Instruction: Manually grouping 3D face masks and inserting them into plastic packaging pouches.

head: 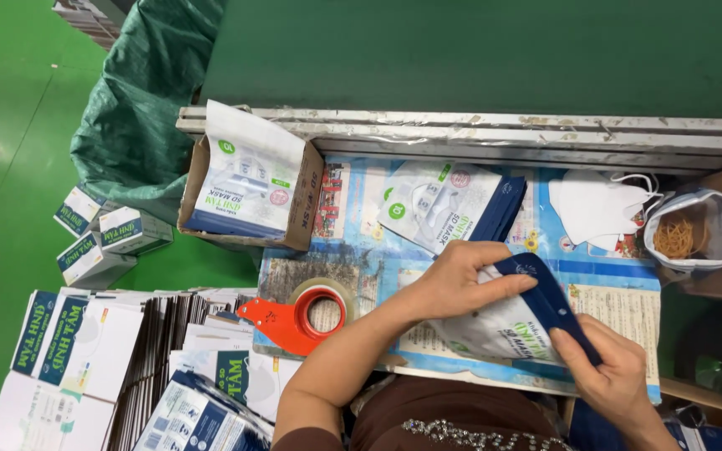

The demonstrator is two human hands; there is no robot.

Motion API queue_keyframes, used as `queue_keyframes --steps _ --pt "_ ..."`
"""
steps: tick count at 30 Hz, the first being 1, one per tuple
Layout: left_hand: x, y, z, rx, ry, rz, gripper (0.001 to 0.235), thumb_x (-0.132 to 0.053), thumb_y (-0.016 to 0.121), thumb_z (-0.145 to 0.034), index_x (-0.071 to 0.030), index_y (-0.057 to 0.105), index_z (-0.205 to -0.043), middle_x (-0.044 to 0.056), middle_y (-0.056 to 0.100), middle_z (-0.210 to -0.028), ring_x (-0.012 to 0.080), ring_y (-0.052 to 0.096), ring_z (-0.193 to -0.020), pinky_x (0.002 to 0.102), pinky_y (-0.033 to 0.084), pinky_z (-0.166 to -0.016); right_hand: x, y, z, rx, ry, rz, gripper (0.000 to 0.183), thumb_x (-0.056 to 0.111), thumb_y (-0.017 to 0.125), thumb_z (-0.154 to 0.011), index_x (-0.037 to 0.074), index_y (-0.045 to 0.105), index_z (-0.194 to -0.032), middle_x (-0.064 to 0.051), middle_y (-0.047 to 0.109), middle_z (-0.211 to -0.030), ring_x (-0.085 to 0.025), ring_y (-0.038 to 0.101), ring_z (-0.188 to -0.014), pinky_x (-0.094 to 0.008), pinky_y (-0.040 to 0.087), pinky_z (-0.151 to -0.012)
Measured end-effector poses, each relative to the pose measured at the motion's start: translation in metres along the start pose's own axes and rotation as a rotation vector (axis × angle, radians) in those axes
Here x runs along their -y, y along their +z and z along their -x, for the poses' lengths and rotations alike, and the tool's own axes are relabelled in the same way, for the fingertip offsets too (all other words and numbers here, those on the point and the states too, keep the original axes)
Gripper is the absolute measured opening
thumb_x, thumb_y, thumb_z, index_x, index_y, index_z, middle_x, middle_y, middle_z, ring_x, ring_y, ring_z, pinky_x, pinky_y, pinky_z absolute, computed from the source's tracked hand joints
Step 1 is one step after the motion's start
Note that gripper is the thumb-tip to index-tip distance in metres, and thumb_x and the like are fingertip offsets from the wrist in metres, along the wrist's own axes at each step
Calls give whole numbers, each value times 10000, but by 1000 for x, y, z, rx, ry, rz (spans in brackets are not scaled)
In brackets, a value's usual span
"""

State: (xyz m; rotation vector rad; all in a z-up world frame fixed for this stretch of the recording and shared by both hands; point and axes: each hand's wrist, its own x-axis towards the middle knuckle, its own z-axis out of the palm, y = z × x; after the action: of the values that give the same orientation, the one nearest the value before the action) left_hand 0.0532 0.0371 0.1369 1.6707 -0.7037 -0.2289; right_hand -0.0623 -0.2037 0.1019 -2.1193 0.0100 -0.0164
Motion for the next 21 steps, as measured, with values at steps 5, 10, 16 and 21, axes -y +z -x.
queue_keyframes --steps 5,10,16,21 --pt "11 17 -1 124 12 -4 275 -329 750 -922 -62 766 -984 57 754 -865 117 710 -711 263 549 -596 25 -3 -25 115 -227 -104 228 101 666 -892 -34 699 -1072 -76 706 -944 -145 682 -804 -271 523 -695" --pt "30 16 -9 68 22 -81 284 -340 755 -935 -60 768 -979 58 751 -849 136 707 -702 282 551 -615 16 -6 -38 131 -200 -97 217 128 646 -915 -25 695 -1062 -63 688 -894 -159 639 -790 -261 511 -668" --pt "42 -40 -36 -86 -247 60 304 -382 756 -895 -85 764 -959 41 744 -813 129 724 -656 291 594 -554 -62 -25 -48 233 2 -122 158 122 668 -911 9 778 -903 -83 682 -838 -187 631 -708 -306 517 -615" --pt "56 -124 -58 -1198 -91 442 272 -241 703 -969 -7 602 -1067 114 681 -1010 192 690 -860 315 597 -745 -60 -51 -73 -89 -143 -400 128 70 599 -1068 -26 668 -1019 -101 713 -912 -154 714 -877 -306 607 -887"
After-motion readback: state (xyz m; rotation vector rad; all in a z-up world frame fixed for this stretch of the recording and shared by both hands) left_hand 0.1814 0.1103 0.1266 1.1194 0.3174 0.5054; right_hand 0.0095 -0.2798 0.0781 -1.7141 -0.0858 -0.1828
